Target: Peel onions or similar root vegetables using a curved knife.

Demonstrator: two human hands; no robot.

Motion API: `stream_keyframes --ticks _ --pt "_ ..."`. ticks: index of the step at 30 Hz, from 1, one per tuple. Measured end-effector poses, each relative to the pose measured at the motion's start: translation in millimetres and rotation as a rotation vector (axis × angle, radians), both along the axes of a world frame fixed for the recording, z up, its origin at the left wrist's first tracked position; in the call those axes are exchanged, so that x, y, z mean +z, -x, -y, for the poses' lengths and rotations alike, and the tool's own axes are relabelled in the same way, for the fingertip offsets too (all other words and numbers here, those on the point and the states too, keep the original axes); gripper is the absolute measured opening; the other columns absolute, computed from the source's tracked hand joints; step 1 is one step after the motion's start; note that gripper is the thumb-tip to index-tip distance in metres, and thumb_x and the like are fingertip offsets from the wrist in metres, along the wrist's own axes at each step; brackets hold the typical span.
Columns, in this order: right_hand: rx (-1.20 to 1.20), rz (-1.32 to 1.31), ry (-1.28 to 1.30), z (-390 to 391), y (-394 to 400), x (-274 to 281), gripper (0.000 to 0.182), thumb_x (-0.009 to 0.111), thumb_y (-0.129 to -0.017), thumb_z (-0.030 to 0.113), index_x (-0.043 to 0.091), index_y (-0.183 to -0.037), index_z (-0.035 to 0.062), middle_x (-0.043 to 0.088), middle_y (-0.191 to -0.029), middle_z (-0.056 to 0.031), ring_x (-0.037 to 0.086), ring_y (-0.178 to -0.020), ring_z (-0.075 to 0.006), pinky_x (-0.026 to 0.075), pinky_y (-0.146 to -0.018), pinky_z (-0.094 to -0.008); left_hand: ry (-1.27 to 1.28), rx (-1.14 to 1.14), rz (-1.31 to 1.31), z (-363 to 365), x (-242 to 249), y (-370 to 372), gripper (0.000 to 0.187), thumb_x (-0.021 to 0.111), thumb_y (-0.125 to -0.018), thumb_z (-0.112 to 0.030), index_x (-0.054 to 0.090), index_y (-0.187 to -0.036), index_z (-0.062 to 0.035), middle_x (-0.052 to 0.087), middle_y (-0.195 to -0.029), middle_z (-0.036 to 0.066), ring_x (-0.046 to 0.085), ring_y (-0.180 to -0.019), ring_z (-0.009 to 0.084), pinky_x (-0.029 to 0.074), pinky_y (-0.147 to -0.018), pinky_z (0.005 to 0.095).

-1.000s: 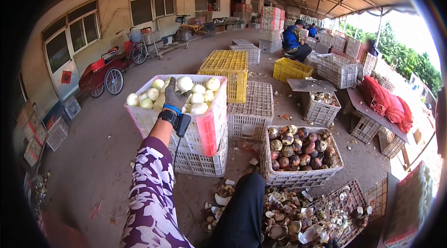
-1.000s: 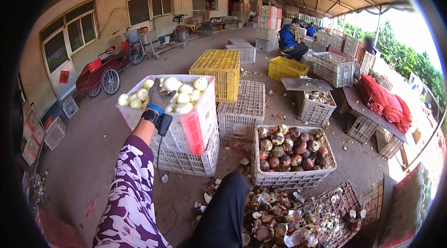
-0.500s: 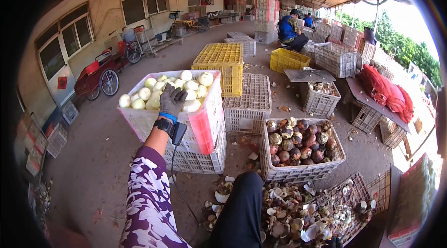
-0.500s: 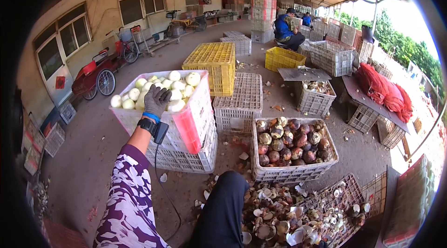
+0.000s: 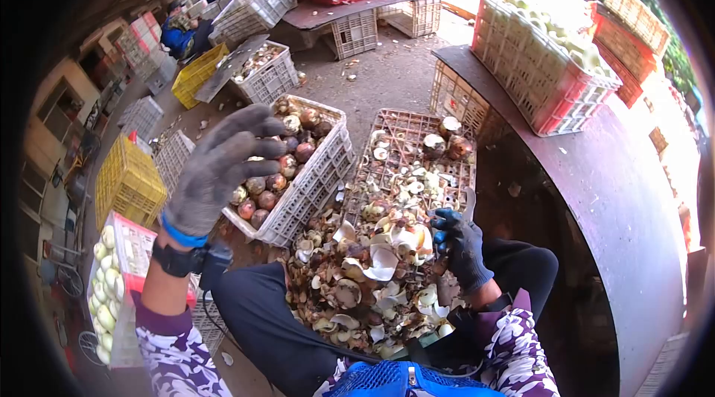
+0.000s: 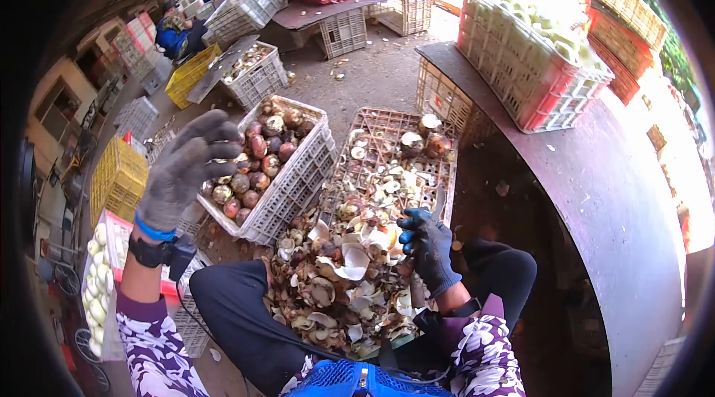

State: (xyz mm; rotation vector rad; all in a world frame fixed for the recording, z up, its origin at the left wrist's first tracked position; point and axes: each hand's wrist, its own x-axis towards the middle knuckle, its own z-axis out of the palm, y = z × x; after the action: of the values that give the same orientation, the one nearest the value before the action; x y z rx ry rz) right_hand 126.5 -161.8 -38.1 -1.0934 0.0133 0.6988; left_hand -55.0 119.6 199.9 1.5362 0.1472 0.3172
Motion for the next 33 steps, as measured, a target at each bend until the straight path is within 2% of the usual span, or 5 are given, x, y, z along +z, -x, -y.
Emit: stream_keyframes --ticks 10,20,25,30,33 --pt "-0.040 -0.170 -0.143 40 -15 40 0.036 0.055 -0.095 0.023 0.056 -0.116 -0.0054 0.066 -0.086 -0.0092 0.062 -0.057 -0.0104 0.047 -0.043 -0.0190 -1.028 -0.095 -0.272 38 -249 -308 0.083 0.074 -0.073 -0.040 0.039 -0.136 -0.0001 0.045 -0.133 0.028 0.042 -0.126 0.0384 0.033 -0.107 0.0408" --pt "0.007 -0.209 -0.069 48 -19 53 0.042 0.057 -0.093 0.025 0.054 -0.117 -0.0103 0.065 -0.089 -0.0128 0.061 -0.057 -0.0107 0.048 -0.044 -0.0191 -1.286 -0.057 -0.396 57 -325 -376 0.079 0.080 -0.062 -0.023 0.047 -0.131 -0.0025 0.051 -0.129 0.022 0.048 -0.122 0.0348 0.038 -0.104 0.0387" --pt "0.001 -0.151 -0.117 45 -17 46 0.041 0.058 -0.093 0.024 0.054 -0.117 -0.0093 0.064 -0.086 -0.0107 0.062 -0.060 -0.0110 0.048 -0.046 -0.0196 -0.747 0.106 -0.200 42 -300 -337 0.078 0.088 -0.057 -0.023 0.053 -0.122 0.0005 0.062 -0.112 0.016 0.062 -0.102 0.0260 0.049 -0.090 0.0341" --pt "-0.063 -0.047 -0.092 23 -12 37 0.036 0.056 -0.094 0.021 0.054 -0.119 -0.0039 0.066 -0.092 -0.0127 0.061 -0.058 -0.0117 0.047 -0.044 -0.0207 0.512 -0.204 -0.137 76 -217 -226 0.056 0.074 -0.076 -0.008 0.050 -0.126 -0.0054 0.060 -0.106 0.007 0.062 -0.096 0.0190 0.055 -0.084 0.0334" --pt "-0.009 -0.038 -0.072 3 -3 37 0.037 0.058 -0.093 0.022 0.054 -0.121 -0.0026 0.067 -0.093 -0.0118 0.061 -0.057 -0.0115 0.046 -0.042 -0.0204 0.641 -0.201 -0.100 97 -203 -168 0.061 0.075 -0.077 -0.013 0.047 -0.131 -0.0057 0.057 -0.111 0.006 0.059 -0.101 0.0181 0.051 -0.089 0.0316"
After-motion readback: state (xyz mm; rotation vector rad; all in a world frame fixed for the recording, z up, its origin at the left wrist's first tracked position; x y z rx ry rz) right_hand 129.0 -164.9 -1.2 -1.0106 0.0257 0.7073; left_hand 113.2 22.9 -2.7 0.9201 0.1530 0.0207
